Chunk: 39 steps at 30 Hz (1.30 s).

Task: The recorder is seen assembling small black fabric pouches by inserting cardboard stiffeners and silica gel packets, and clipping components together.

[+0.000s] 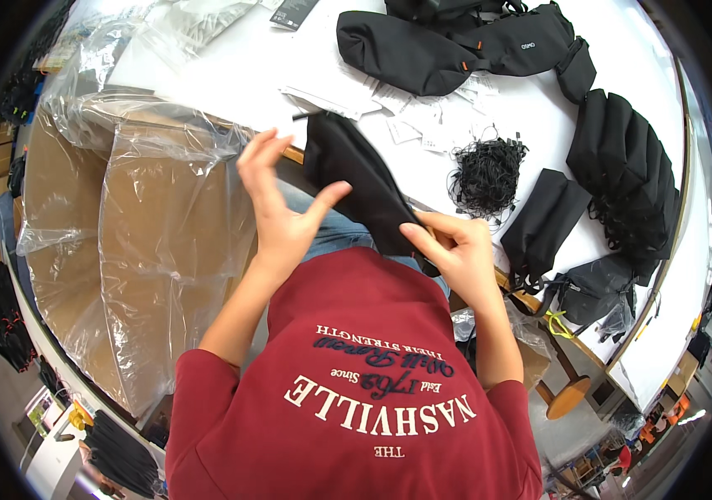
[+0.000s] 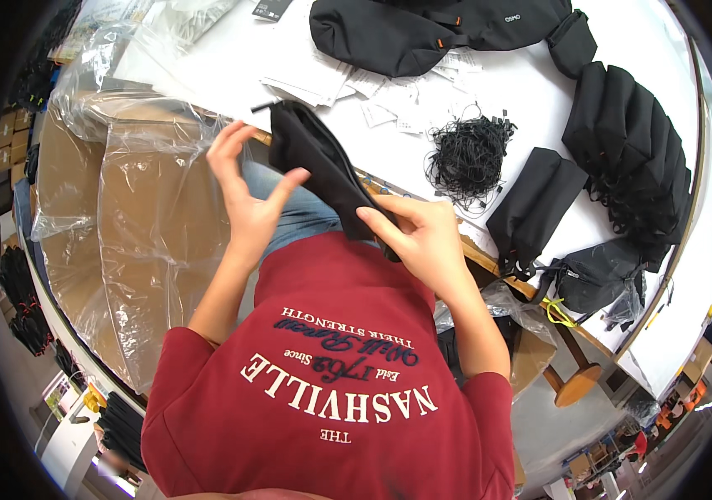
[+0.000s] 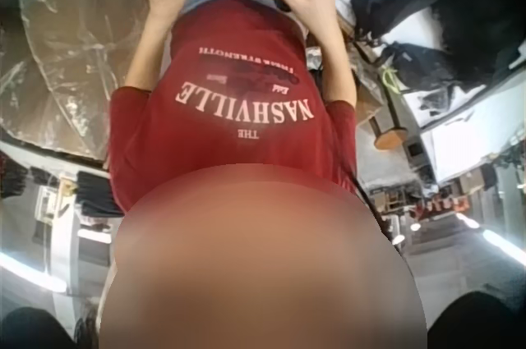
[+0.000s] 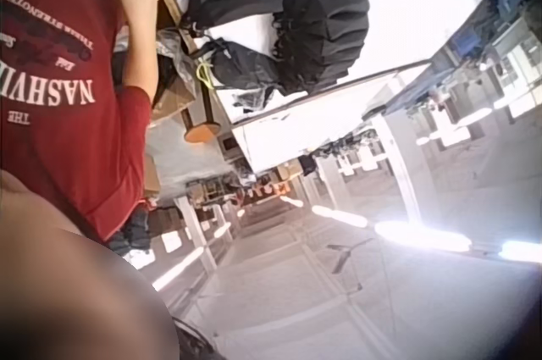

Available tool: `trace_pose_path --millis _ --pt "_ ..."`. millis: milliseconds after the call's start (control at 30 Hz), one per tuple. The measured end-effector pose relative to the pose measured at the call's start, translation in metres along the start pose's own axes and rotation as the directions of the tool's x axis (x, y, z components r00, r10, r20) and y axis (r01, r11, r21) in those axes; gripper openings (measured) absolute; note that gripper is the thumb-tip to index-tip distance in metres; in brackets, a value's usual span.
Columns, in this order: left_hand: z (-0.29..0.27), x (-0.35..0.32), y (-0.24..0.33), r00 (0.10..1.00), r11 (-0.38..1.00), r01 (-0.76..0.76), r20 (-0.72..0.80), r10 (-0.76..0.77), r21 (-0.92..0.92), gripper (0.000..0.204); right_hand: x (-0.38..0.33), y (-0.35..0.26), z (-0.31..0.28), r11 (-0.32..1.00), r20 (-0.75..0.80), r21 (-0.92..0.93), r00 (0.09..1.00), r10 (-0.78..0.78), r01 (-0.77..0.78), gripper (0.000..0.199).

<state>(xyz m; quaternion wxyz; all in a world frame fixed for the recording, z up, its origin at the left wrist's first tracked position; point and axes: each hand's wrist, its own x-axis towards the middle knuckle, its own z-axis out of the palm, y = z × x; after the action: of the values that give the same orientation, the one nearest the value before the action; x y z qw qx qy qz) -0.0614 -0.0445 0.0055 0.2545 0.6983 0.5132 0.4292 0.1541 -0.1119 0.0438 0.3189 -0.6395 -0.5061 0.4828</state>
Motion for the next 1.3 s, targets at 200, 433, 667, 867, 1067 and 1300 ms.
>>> trace_pose_path --millis 200,433,667,867,1067,1300 --pt "0.023 -0.012 0.016 0.721 0.168 0.638 0.506 -0.473 -0.751 0.062 -0.004 -0.015 0.02 0.969 -0.144 0.246 0.99 0.003 0.033 0.017" --pt "0.018 0.009 0.007 0.639 -0.014 0.708 0.648 -0.416 -0.706 0.039 -0.004 -0.004 0.027 0.954 -0.212 0.291 0.977 -0.011 0.074 0.016" --pt "0.006 0.028 0.004 0.601 0.013 0.776 0.734 -0.315 -0.63 0.043 0.008 0.0 0.006 0.962 -0.066 0.032 0.961 -0.268 0.271 0.036" --pt "0.017 0.024 0.034 0.518 0.024 0.849 0.823 -0.234 -0.528 0.047 0.031 -0.031 -0.021 0.849 -0.439 -0.094 0.744 -0.504 0.52 0.035" --pt "0.02 0.021 0.035 0.449 -0.015 0.888 0.873 -0.189 -0.46 0.049 0.025 -0.032 -0.03 0.746 -0.419 -0.352 0.617 -0.665 0.565 0.027" --pt "0.023 0.022 0.035 0.41 -0.041 0.904 0.889 -0.205 -0.427 0.045 0.021 -0.034 -0.038 0.692 -0.337 -0.493 0.617 -0.711 0.527 0.025"
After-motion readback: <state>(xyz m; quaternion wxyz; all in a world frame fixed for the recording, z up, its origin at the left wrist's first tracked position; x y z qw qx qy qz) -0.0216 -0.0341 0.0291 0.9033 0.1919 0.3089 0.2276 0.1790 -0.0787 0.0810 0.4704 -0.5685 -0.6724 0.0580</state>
